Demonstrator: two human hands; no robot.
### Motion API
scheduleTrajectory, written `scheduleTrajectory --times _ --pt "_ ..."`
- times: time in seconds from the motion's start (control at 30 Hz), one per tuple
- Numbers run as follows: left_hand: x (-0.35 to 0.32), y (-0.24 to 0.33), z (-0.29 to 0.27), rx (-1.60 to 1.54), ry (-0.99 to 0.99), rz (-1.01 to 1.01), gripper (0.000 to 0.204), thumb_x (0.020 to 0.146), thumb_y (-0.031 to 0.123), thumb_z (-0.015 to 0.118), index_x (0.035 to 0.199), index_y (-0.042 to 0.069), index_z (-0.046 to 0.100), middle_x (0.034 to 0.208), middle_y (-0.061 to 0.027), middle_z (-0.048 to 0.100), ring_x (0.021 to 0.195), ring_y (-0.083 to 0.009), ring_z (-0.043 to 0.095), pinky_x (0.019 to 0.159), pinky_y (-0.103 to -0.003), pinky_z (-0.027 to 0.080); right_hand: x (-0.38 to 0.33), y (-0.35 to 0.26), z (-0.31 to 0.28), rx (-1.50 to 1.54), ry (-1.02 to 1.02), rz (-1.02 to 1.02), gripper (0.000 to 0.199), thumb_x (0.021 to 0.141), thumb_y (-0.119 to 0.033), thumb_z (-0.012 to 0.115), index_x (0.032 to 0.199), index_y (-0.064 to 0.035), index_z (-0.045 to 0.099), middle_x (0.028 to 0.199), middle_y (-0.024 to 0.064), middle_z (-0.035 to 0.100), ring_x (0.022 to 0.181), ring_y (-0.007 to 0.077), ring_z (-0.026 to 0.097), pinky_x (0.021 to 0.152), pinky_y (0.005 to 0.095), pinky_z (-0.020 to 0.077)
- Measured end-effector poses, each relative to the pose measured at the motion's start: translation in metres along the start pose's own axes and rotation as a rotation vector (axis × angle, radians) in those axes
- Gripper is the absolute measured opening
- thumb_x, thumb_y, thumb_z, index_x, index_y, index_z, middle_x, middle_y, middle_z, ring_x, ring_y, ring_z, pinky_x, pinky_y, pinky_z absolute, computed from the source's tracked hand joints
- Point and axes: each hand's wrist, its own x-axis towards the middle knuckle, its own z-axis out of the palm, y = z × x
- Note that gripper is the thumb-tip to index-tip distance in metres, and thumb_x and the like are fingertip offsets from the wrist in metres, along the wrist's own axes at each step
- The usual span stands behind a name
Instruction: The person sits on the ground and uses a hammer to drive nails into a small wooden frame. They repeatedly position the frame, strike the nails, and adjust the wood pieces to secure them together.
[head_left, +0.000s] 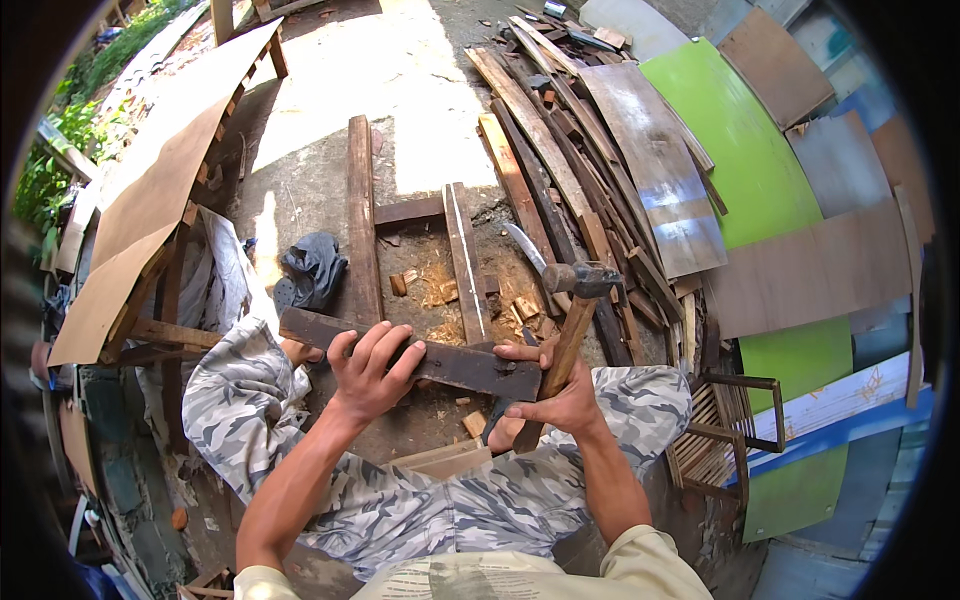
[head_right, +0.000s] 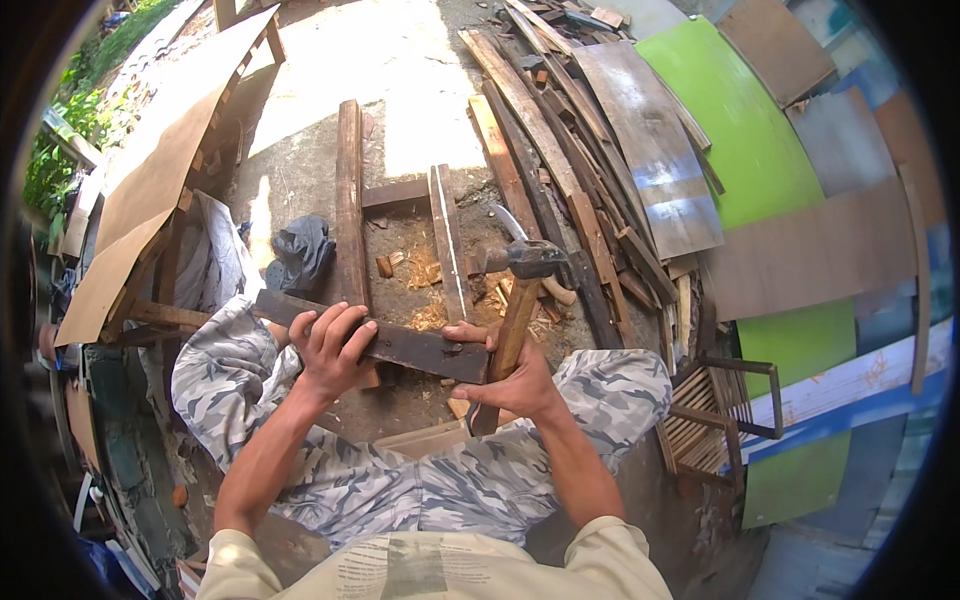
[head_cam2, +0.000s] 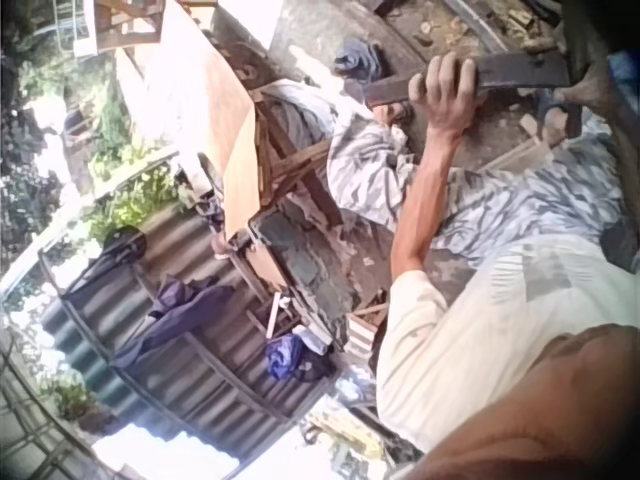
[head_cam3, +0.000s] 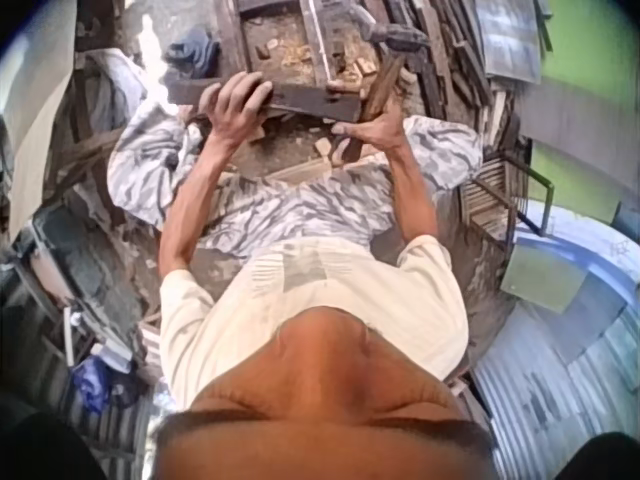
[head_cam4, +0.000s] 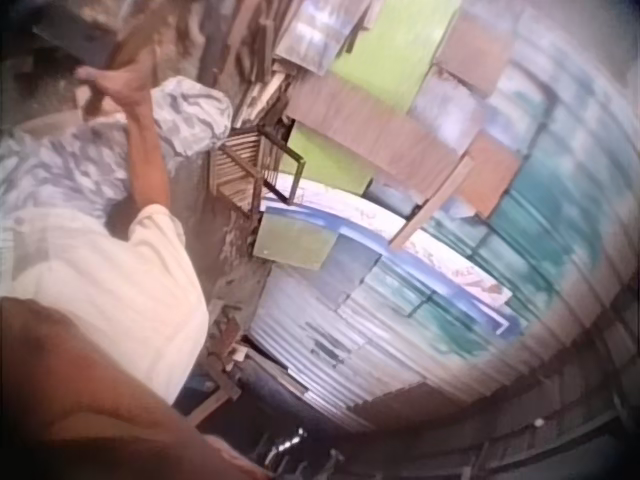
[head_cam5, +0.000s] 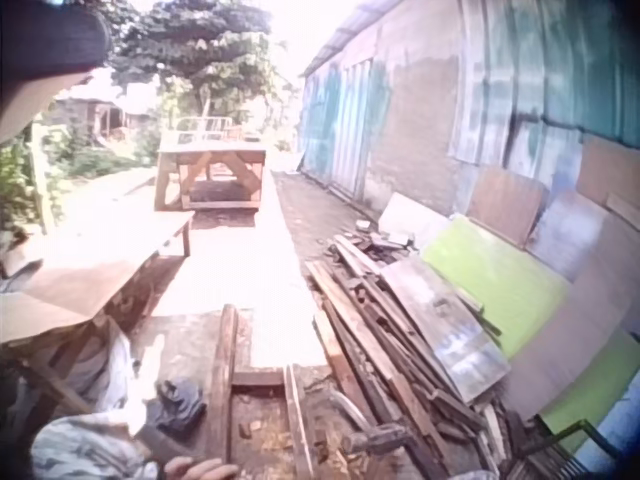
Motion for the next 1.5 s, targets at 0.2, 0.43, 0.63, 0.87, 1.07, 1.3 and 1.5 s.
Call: scheduleTrajectory --times 0.2,0.43,0.63,0.87,1.07,1.3,1.5 --pt "0.002 -0.001 0.0 0.093 0.051 0.046 0.028 0.089 0.02 0.067 0.113 0.025 0.055 0.112 0.0028 0.067 0.108 -0.0153 0.06 0.106 -0.044 0.024 -0.007 -0.001 -0.001 -0.001 0.009 0.034 0.064 0.066 0.01 0.084 0.104 -0.0125 0.037 0.13 0.027 0.058 0.127 0.0336 0.054 0.107 0.0454 0.045" --pt "0.002 0.0 -0.001 0.063 -0.018 0.058 0.041 0.08 0.023 0.073 0.115 0.022 0.051 0.118 -0.0005 0.064 0.111 -0.0189 0.059 0.106 -0.045 0.024 -0.008 -0.004 -0.002 0.114 0.061 0.121 0.064 0.067 0.013 0.081 0.104 -0.012 0.035 0.131 0.0298 0.055 0.125 0.0331 0.056 0.093 0.0402 0.0548" --pt "0.004 0.003 0.001 0.041 -0.016 0.038 0.036 0.082 0.021 0.071 0.113 0.022 0.054 0.115 0.0001 0.066 0.108 -0.0179 0.06 0.104 -0.043 0.027 -0.01 0.0 -0.002 0.146 0.159 0.173 0.07 0.061 0.005 0.089 0.106 -0.0138 0.038 0.127 0.0287 0.06 0.123 0.0325 0.058 0.104 0.0425 0.047" --pt "0.021 0.004 -0.006 -0.114 -0.106 0.01 0.046 0.066 0.019 0.072 0.11 0.018 0.062 0.113 -0.0023 0.067 0.1 -0.0199 0.063 0.09 -0.04 0.038 -0.009 0.011 -0.013 0.154 0.21 0.132 0.069 0.064 -0.007 0.092 0.109 -0.0141 0.04 0.129 0.0283 0.058 0.122 0.0303 0.058 0.103 0.041 0.0478" --pt "0.023 0.005 -0.007 -0.142 -0.155 0.03 0.061 0.05 0.018 0.075 0.11 0.016 0.066 0.115 -0.0041 0.067 0.099 -0.0207 0.064 0.086 -0.038 0.041 -0.008 0.008 -0.014 0.218 0.263 0.195 0.069 0.064 -0.016 0.094 0.11 -0.0144 0.042 0.131 0.0274 0.057 0.121 0.0313 0.059 0.103 0.0417 0.0484" --pt "0.035 0.005 -0.018 -0.231 -0.373 -0.026 0.075 0.045 0.022 0.079 0.119 0.016 0.066 0.114 -0.0029 0.067 0.1 -0.0219 0.063 0.084 -0.036 0.042 -0.004 0.009 -0.017 0.204 0.314 0.203 0.059 0.073 -0.019 0.088 0.111 -0.0135 0.042 0.131 0.0266 0.057 0.118 0.0295 0.06 0.099 0.0391 0.0507" --pt "0.033 -0.002 -0.01 -0.523 -0.749 -0.304 0.077 0.068 0.04 0.082 0.134 0.01 0.058 0.116 -0.0111 0.063 0.103 -0.0279 0.063 0.084 -0.039 0.047 0.001 0.015 -0.033 0.07 0.412 0.368 0.04 0.09 -0.018 0.072 0.114 -0.0068 0.042 0.13 0.0229 0.057 0.1 0.0175 0.064 0.083 0.0306 0.0563"
